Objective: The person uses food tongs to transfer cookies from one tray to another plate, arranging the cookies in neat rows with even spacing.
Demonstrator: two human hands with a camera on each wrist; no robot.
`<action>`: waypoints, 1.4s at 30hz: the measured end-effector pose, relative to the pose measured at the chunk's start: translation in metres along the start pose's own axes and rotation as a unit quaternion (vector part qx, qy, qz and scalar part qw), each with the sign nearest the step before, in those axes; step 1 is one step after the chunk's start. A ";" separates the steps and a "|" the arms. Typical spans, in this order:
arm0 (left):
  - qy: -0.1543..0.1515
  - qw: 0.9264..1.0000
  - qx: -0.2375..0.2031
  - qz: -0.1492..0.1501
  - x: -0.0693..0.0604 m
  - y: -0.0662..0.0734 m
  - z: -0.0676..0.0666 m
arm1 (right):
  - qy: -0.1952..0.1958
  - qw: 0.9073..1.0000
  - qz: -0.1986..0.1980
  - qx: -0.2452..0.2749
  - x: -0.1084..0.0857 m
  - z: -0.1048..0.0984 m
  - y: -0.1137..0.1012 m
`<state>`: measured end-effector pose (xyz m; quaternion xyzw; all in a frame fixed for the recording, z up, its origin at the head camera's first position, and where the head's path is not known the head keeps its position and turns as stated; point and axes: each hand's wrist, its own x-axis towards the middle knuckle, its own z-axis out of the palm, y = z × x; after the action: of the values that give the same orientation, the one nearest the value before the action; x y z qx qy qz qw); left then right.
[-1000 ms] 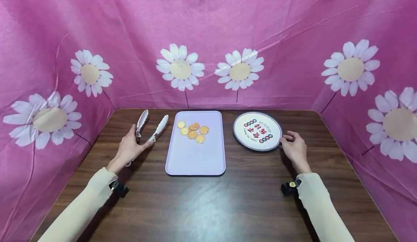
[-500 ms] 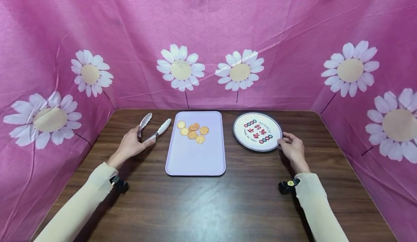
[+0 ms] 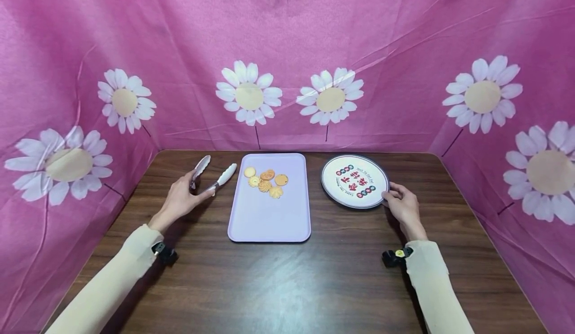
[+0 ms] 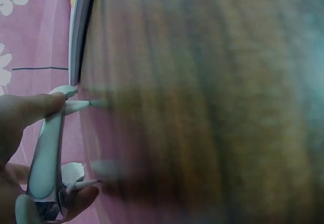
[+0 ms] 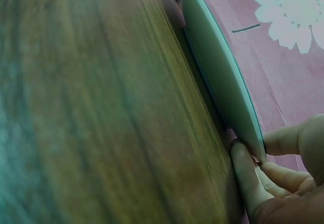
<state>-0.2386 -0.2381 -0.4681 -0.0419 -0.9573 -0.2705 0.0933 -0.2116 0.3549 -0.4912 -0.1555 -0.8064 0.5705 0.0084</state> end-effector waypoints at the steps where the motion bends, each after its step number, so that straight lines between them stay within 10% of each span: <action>1: 0.006 1.000 -0.004 0.005 0.000 0.000 0.001 | 0.001 1.000 0.001 0.001 0.000 0.000 0.000; 42: 0.050 0.988 -0.035 0.143 -0.007 0.050 0.006 | 0.013 1.000 0.001 0.000 -0.001 0.003 0.003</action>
<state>-0.2257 -0.1928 -0.4487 -0.1682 -0.9254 -0.2899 0.1769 -0.2102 0.3530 -0.4942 -0.1635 -0.8059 0.5687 0.0183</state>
